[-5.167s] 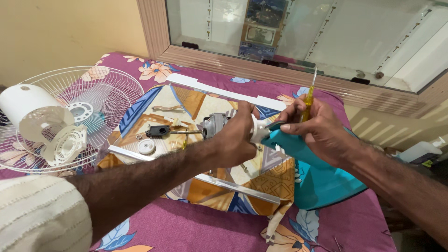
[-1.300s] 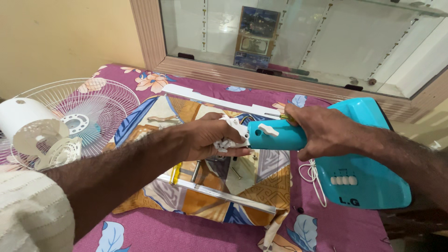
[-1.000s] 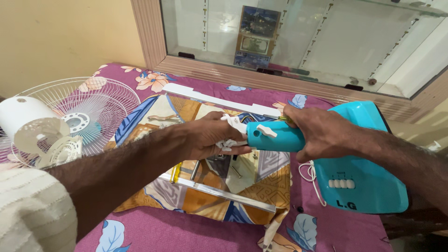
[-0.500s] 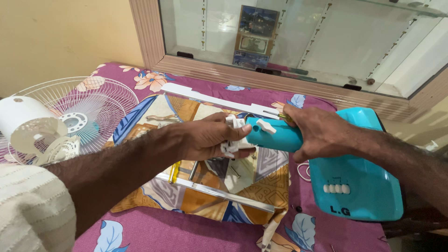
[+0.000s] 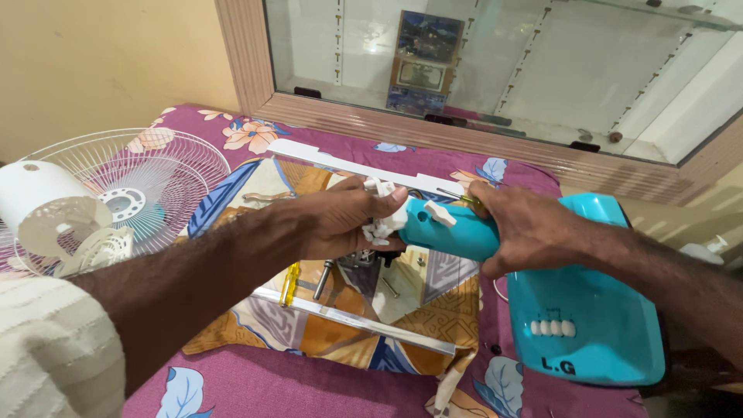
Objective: The person uses a screwdriver to remove screws from the teal fan housing and detaches the motor assembly. They then reattach the motor to the housing and tighten the screws to secure it.
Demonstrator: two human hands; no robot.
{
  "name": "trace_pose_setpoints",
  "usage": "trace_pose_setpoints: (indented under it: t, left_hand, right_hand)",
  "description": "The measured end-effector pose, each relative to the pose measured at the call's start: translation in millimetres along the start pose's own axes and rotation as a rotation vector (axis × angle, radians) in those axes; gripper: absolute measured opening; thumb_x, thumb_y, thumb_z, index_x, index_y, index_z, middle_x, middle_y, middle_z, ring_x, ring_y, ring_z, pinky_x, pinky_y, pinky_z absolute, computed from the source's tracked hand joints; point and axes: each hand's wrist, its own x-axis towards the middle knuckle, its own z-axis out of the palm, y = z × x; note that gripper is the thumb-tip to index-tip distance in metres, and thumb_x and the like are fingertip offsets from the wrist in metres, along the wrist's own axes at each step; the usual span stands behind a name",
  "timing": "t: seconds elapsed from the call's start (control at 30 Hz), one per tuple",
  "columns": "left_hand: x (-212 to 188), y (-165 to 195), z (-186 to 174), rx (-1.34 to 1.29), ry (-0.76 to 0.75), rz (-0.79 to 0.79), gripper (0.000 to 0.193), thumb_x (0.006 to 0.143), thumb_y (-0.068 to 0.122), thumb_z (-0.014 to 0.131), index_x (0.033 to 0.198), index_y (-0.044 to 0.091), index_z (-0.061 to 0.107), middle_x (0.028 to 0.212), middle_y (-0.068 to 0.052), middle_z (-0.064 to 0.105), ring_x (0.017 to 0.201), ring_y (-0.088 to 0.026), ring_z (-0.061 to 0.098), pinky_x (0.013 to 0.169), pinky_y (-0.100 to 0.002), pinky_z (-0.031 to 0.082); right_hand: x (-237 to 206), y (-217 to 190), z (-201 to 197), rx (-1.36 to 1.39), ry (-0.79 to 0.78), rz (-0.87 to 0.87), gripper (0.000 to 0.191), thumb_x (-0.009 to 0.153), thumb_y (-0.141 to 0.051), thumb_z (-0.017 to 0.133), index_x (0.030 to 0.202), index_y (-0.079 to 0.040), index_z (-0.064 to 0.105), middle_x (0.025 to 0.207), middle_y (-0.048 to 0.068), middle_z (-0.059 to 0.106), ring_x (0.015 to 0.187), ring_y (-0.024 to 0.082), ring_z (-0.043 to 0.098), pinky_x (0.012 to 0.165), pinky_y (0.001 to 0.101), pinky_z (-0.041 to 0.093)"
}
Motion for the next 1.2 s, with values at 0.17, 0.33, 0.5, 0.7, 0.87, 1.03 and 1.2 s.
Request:
trace_pose_setpoints:
  t: [0.17,0.33,0.5,0.7,0.87,1.03,1.2]
  left_hand:
    - [0,0,11,0.027,0.159,-0.067,0.034,0.094,0.019,0.067,0.119,0.001,0.054,0.110,-0.012,0.065,0.098,-0.022,0.069,0.079,-0.037,0.068]
    - [-3,2,17,0.035,0.178,-0.138,0.037,0.092,0.016,0.068,0.120,0.002,0.049,0.114,-0.015,0.062,0.100,-0.024,0.069,0.082,-0.039,0.066]
    - [3,-14,26,-0.042,0.222,-0.124,0.041,0.092,0.014,0.065,0.126,0.006,0.041,0.119,-0.016,0.060,0.105,-0.026,0.070,0.087,-0.040,0.062]
    - [4,-6,20,0.140,0.014,-0.033,0.053,0.091,0.033,0.068,0.128,-0.003,0.056,0.120,-0.016,0.064,0.102,-0.023,0.072,0.079,-0.035,0.066]
    - [-5,15,25,0.517,0.205,-0.119,0.058,0.083,0.040,0.077,0.118,-0.001,0.055,0.110,-0.019,0.067,0.083,-0.030,0.079,0.072,-0.037,0.069]
    - [-15,19,18,0.646,0.187,-0.091,0.059,0.085,0.027,0.083,0.125,-0.010,0.058,0.088,-0.024,0.065,0.065,-0.024,0.066,0.063,-0.040,0.062]
    - [-17,17,4,0.461,-0.050,0.005,0.053,0.080,0.011,0.077,0.121,-0.017,0.059,0.084,-0.011,0.066,0.053,-0.012,0.055,0.075,-0.036,0.071]
  right_hand:
    - [-1,-1,8,0.032,0.026,0.006,0.097,0.055,-0.028,0.096,0.135,-0.006,0.046,0.107,0.017,0.067,0.106,0.034,0.067,0.089,0.0471,0.055]
    - [-1,-2,10,0.008,0.018,0.046,0.097,0.056,-0.031,0.097,0.136,-0.007,0.046,0.109,0.017,0.068,0.109,0.034,0.067,0.091,0.0475,0.055]
    - [3,1,3,0.020,0.010,0.104,0.092,0.057,-0.031,0.094,0.133,-0.008,0.046,0.108,0.017,0.068,0.104,0.033,0.070,0.089,0.0465,0.056]
    - [5,14,6,0.080,0.081,0.055,0.085,0.055,-0.029,0.095,0.125,-0.006,0.053,0.105,0.019,0.067,0.102,0.034,0.067,0.087,0.0462,0.054]
    - [3,18,22,0.204,0.057,0.148,0.099,0.052,-0.027,0.099,0.133,-0.005,0.047,0.106,0.019,0.069,0.100,0.031,0.071,0.088,0.0426,0.056]
    - [1,27,31,0.253,0.038,0.170,0.102,0.053,-0.023,0.095,0.141,-0.011,0.043,0.104,0.017,0.070,0.098,0.030,0.070,0.087,0.0429,0.056]
    - [-1,41,34,0.334,0.049,0.206,0.083,0.053,-0.019,0.095,0.123,-0.008,0.052,0.101,0.015,0.068,0.096,0.026,0.068,0.085,0.0412,0.055]
